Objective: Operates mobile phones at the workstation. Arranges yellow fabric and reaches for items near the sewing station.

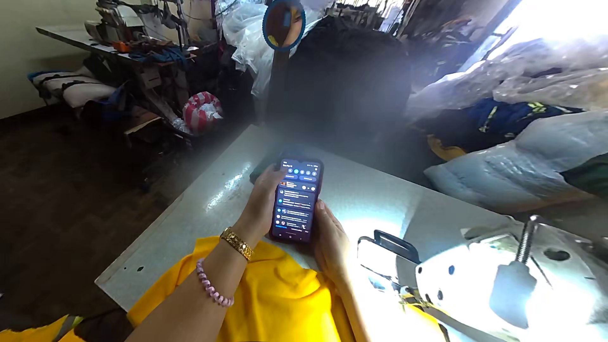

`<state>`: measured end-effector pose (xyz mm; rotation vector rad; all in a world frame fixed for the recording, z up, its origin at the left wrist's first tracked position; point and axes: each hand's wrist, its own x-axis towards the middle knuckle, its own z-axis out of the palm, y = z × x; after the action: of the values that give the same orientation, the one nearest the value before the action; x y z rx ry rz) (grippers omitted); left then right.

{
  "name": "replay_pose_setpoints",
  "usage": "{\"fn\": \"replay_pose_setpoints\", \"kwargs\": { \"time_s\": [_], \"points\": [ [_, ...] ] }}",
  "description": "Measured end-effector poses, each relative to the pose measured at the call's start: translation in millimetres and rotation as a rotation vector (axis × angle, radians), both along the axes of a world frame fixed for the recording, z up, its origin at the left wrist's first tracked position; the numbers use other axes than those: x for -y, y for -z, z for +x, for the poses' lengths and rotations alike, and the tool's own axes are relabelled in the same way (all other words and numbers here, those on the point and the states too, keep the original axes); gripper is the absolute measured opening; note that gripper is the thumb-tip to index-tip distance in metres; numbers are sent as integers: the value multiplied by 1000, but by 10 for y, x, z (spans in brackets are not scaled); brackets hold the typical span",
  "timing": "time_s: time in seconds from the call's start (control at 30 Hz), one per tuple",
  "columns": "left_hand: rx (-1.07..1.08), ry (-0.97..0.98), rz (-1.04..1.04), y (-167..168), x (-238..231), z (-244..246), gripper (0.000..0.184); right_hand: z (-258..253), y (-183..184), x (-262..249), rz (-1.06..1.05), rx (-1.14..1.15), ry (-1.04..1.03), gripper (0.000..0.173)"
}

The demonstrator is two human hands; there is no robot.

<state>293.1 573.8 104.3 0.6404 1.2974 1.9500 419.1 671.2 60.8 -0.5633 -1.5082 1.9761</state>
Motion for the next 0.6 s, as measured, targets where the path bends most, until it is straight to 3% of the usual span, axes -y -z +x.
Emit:
{"fn": "replay_pose_setpoints", "kwargs": {
  "time_s": [0.27,0.37,0.4,0.53,0.6],
  "points": [
    [15,13,-16,19,-5,-3,52,12,14,-8,42,48,-56,46],
    [13,16,-32,16,-3,1,52,-22,-13,22,64,79,-6,35],
    [7,8,-34,14,-6,3,52,-19,-17,17,60,80,-17,38],
    [3,17,-25,14,-1,-7,54,38,-16,-32,-9,76,-137,76],
    [4,14,-22,15,-3,-7,53,51,-15,-43,-16,74,-166,79]
  ]
}}
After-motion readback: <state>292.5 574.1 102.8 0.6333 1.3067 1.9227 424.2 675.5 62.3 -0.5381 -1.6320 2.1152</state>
